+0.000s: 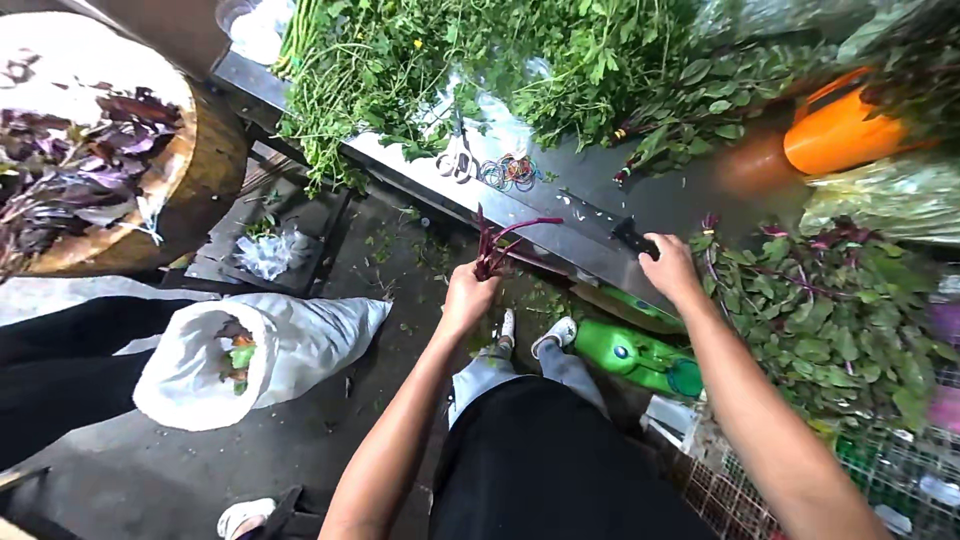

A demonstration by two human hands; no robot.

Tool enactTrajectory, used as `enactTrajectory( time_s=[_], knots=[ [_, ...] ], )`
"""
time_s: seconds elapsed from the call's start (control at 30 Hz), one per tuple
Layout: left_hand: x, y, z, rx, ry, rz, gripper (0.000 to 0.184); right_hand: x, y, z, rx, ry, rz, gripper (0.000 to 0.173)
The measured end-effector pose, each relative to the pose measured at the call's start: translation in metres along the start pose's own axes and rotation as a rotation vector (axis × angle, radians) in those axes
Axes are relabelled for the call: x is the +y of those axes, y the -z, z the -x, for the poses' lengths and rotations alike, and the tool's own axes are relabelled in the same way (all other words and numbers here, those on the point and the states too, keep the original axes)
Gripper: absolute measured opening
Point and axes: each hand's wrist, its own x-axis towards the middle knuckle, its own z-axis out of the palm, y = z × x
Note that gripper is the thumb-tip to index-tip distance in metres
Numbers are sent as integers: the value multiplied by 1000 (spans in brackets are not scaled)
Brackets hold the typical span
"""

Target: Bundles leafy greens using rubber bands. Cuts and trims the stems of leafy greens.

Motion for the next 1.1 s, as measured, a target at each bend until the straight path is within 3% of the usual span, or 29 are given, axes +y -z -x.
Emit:
enactTrajectory(
  time_s=[0.17,0.27,0.37,0.5,0.7,0.83,1.1],
  knots=[
    [-14,6,0,-107,106,-201,14,-1,8,-23,-143,65,133,60],
    [-21,14,-1,-255,203,-92,17,0,18,-31,-132,64,143,53],
    [-28,27,-2,-329,316,104,12,-13,37,1,-114,34,-79,46],
    [-37,42,-6,-267,300,14,15,-68,33,78,-184,88,-390,47],
    [-43,29,25,-57,104,-510,14,-150,-50,130,-393,220,-312,25],
    [-42,15,32,-38,127,-605,16,-170,-91,134,-367,240,-249,21],
    [-46,10,37,-53,249,-546,20,-167,-97,138,-412,277,-139,19]
  ],
)
